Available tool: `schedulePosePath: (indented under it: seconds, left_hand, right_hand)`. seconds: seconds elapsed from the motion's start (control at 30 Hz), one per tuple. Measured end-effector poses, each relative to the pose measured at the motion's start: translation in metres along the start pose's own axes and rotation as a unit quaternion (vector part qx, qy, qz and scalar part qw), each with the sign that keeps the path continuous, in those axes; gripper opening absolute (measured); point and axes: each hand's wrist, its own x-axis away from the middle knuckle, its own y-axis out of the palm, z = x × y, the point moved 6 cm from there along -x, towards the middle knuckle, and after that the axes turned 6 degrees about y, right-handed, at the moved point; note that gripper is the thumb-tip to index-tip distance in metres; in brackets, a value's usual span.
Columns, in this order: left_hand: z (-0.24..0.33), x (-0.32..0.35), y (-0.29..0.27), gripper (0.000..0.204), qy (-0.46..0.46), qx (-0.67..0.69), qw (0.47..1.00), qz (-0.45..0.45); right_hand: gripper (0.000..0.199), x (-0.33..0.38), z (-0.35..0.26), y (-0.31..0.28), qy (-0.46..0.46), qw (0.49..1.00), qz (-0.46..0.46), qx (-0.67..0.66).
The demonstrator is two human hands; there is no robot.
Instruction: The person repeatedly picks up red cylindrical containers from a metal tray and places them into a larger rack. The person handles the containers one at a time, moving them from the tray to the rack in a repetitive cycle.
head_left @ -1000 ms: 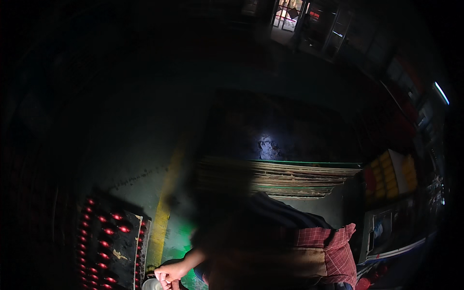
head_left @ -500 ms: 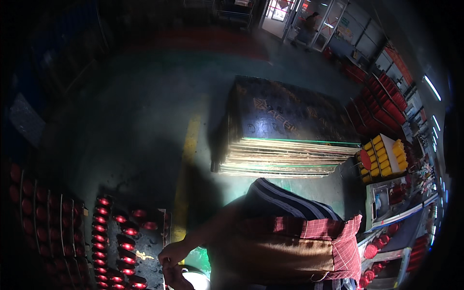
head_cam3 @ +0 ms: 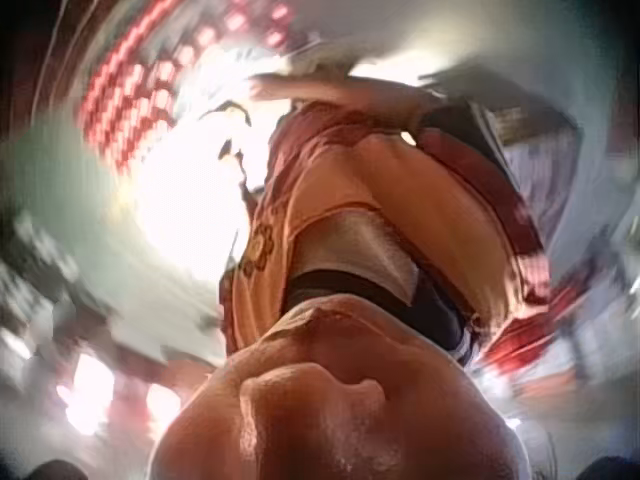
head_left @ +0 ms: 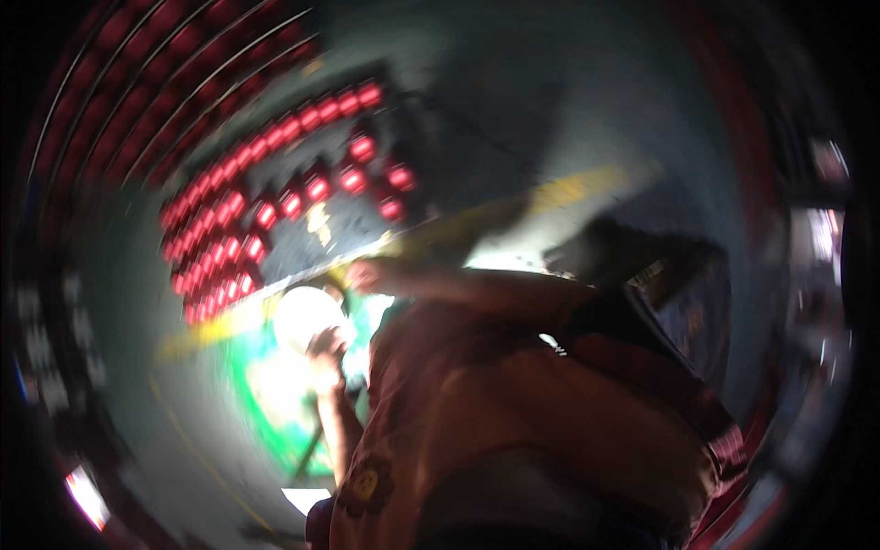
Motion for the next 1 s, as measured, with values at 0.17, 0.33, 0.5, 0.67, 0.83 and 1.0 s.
schedulePosePath:
  seconds: [0.17,0.33,0.5,0.67,0.83,1.0]
  left_hand:
    - [-0.046,0.043,0.049,0.026,-0.262,0.363,0.882,0.149]
    - [-0.046,0.058,0.06,0.031,-0.316,0.401,0.846,0.155]
    - [-0.089,0.032,0.057,0.035,-0.313,0.456,0.817,0.165]
    - [-0.159,-0.049,0.039,0.033,-0.233,0.442,0.862,0.086]
    - [-0.2,-0.178,0.019,0.029,-0.226,0.331,0.916,-0.019]
    - [-0.21,-0.307,0.034,0.023,-0.1,0.284,0.954,-0.013]
  right_hand:
    - [0.026,0.014,0.009,-0.029,0.119,0.976,-0.006,0.185]
    - [0.025,0.011,0.025,-0.034,0.136,0.97,-0.066,0.193]
    - [0.021,-0.007,0.039,-0.047,0.182,0.962,-0.05,0.197]
    - [0.023,-0.013,0.041,-0.086,0.301,0.931,0.097,0.18]
    - [0.029,-0.01,0.054,-0.136,0.31,0.914,0.204,0.165]
    - [0.035,-0.024,0.09,-0.185,0.246,0.862,0.293,0.332]
